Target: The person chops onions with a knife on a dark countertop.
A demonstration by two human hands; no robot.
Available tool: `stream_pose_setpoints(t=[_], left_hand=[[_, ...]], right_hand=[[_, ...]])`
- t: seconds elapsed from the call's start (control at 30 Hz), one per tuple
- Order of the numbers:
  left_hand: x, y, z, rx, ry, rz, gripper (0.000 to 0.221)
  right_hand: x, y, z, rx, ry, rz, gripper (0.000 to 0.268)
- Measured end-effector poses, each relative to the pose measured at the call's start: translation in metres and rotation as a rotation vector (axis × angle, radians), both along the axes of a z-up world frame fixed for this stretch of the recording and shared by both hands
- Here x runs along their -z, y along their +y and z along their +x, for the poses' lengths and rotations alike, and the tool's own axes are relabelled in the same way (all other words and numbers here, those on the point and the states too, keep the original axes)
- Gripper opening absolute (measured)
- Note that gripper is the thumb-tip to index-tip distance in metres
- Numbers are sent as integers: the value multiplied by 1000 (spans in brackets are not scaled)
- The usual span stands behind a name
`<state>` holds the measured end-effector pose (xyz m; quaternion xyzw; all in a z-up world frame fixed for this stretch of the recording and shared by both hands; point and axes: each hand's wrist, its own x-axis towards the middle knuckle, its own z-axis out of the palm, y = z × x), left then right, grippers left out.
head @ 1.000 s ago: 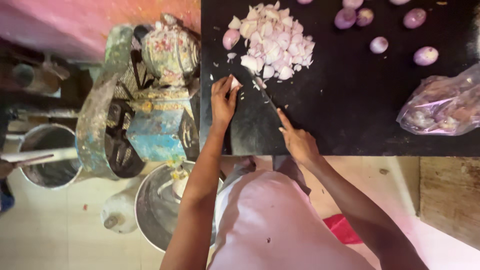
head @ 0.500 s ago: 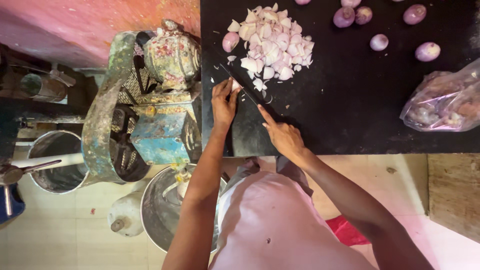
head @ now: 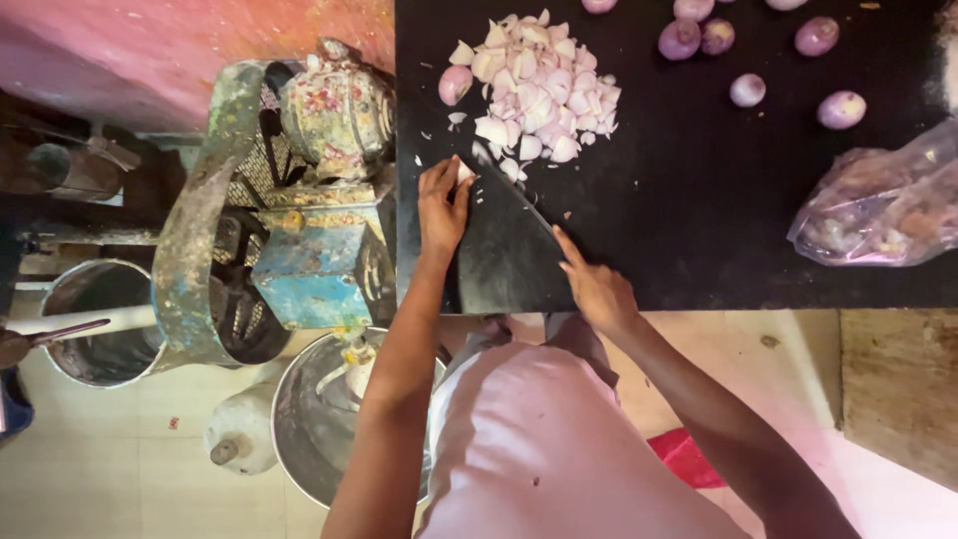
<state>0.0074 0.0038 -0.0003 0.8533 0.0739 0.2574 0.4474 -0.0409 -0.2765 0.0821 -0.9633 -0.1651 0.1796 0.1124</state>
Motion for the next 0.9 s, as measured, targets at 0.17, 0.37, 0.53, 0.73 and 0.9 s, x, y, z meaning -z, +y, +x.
stream_pose_setpoints(t=[0.17,0.37,0.53,0.73,0.9], left_hand=[[-1,0,0,2,-44,30,39],[-1,0,-1,0,5,3,40],[-2,-1,-3,14,-1,-23,39],[-1,-1,-1,2,13,2,40],[-5,-2,-3,-6,1,19,40]], right_hand=[[-14,28,5,-8,5,142,64],[-17,46,3,-69,28,102,64],[-14,47,6,-76,26,135,65],[-15,48,7,-98,6,131,66],[-14,49,8,-108,-14,109,65]])
